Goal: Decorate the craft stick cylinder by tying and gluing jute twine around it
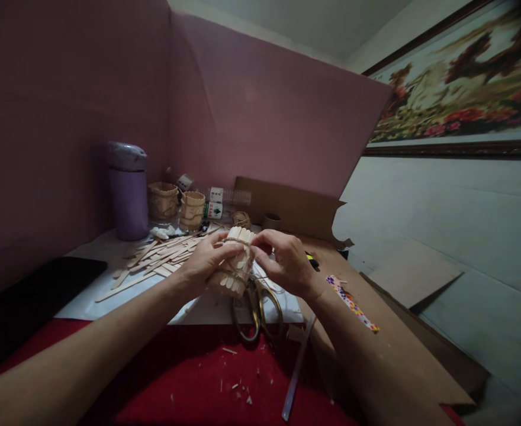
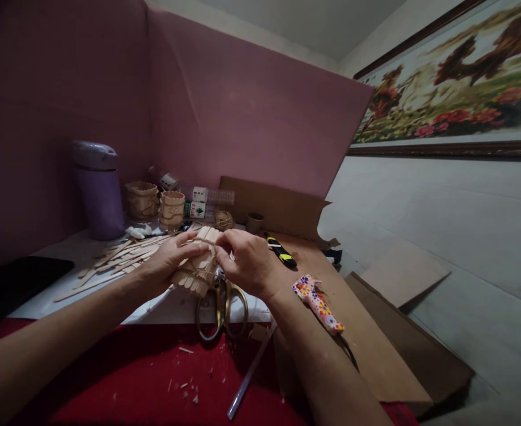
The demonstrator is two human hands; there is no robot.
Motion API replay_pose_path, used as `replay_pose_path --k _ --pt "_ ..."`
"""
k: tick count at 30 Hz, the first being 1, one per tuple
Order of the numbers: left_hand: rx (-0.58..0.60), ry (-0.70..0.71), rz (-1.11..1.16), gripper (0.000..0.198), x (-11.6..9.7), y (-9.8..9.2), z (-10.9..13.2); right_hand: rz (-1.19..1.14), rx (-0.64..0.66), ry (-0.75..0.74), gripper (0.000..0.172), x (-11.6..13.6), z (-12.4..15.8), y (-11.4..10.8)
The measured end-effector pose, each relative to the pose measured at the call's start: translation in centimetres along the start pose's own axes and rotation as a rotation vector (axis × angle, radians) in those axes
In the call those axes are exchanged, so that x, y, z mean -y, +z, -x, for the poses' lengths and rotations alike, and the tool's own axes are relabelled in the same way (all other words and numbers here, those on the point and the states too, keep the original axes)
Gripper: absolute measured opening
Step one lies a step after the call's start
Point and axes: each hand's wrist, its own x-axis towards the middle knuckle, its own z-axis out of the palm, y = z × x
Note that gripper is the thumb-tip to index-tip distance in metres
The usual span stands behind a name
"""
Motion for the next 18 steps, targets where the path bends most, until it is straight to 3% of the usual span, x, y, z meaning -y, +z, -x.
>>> replay_pose_path --k 11,18 --pt "0.011 0.136 -0.094 0.047 -0.4 0.2 0.3 -0.074 0.009 0.104 0.007 0.7 -0.2 0.9" --pt "0.043 -0.029 0.01 0.038 -0.4 0.0 0.3 -0.184 -0.017 0.111 0.01 0.8 -0.3 1.3"
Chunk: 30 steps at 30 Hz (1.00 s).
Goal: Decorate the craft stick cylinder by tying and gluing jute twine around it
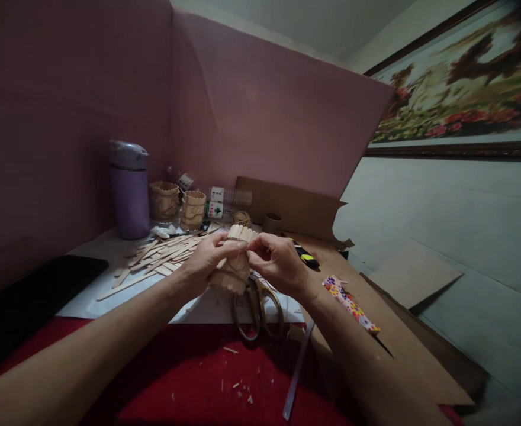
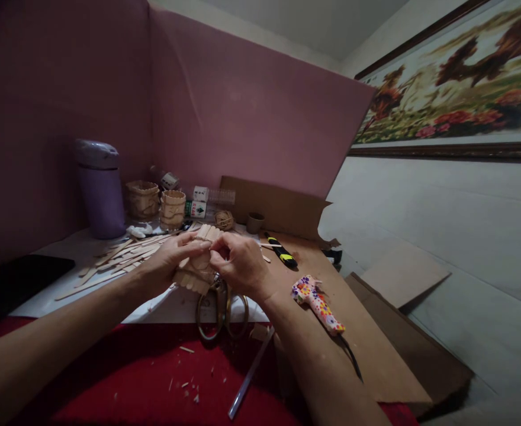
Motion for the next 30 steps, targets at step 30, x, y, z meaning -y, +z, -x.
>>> replay_pose_path --k 30 --pt "0.034 -0.06 0.059 0.06 0.2 0.0 0.1 -0.164 0.178 0.058 0.007 -0.5 -0.3 -2.4"
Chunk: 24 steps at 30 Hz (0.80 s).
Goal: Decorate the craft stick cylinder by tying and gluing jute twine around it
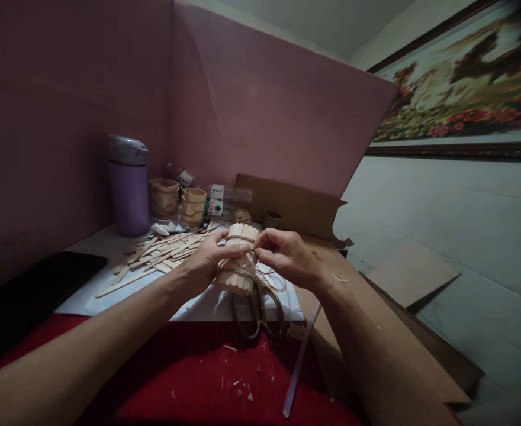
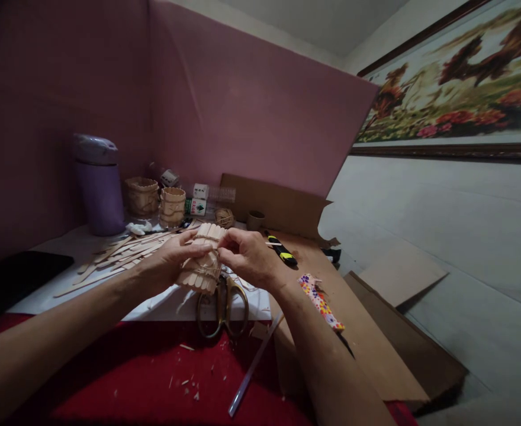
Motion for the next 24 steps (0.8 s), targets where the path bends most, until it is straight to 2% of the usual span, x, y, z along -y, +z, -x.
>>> replay_pose_path --k 3,7,13,19,24 --pt "-0.015 0.02 -0.029 0.067 0.11 0.01 0.01 0.015 0.032 0.01 0.008 0.2 -0.01 -0.19" --pt "-0.013 0.068 -0.047 0.066 0.23 0.16 0.04 0.07 0.083 -0.003 0.008 0.25 -0.04 -0.26" --pt "0.021 0.035 -0.048 0.066 0.15 0.32 0.16 0.166 0.061 -0.054 0.006 0.08 0.05 -0.05" --pt "0.025 0.061 -0.045 0.06 0.3 0.3 0.16 0.196 0.058 -0.107 0.007 0.27 0.1 0.03" --pt "-0.022 0.062 -0.071 0.053 -0.06 0.63 0.39 0.166 0.065 -0.137 0.009 0.37 0.22 0.02"
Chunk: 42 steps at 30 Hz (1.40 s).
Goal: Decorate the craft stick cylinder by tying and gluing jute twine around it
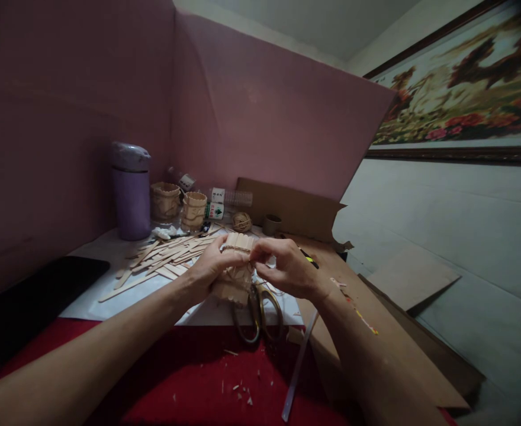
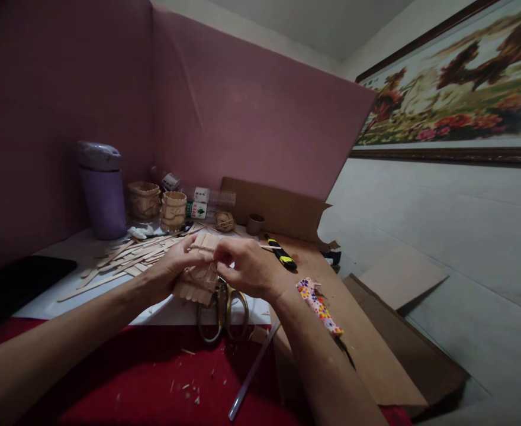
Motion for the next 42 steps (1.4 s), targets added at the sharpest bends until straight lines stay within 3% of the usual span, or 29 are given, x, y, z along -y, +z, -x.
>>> replay_pose_path --k 3,8,10,14,19,31,42 --pt "-0.008 -0.004 0.032 0.048 -0.5 0.1 0.2 -0.105 -0.054 0.075 0.007 -0.2 -0.1 0.3" --pt "0.014 -0.022 0.088 0.05 -1.4 0.1 0.4 -0.487 -0.436 0.339 0.022 -0.4 -0.8 1.8" --pt "0.017 -0.033 0.111 0.053 -1.6 0.1 0.5 -0.638 -0.494 0.417 0.034 -0.2 -1.0 2.7" --pt "-0.007 -0.045 0.122 0.054 -1.6 -0.1 0.4 -0.834 -0.436 0.514 0.043 0.5 -0.9 4.5" --pt "-0.004 -0.028 0.092 0.054 -1.2 -0.3 0.1 -0.875 -0.479 0.513 0.049 0.9 -0.8 5.6" --pt "0.032 0.029 -0.001 0.049 -0.8 -0.6 -0.2 -0.845 -0.434 0.459 0.04 0.4 -0.4 5.1" --pt "0.044 0.062 -0.048 0.044 -0.9 -0.7 -0.4 -0.666 -0.363 0.424 0.048 -0.7 -0.3 4.8"
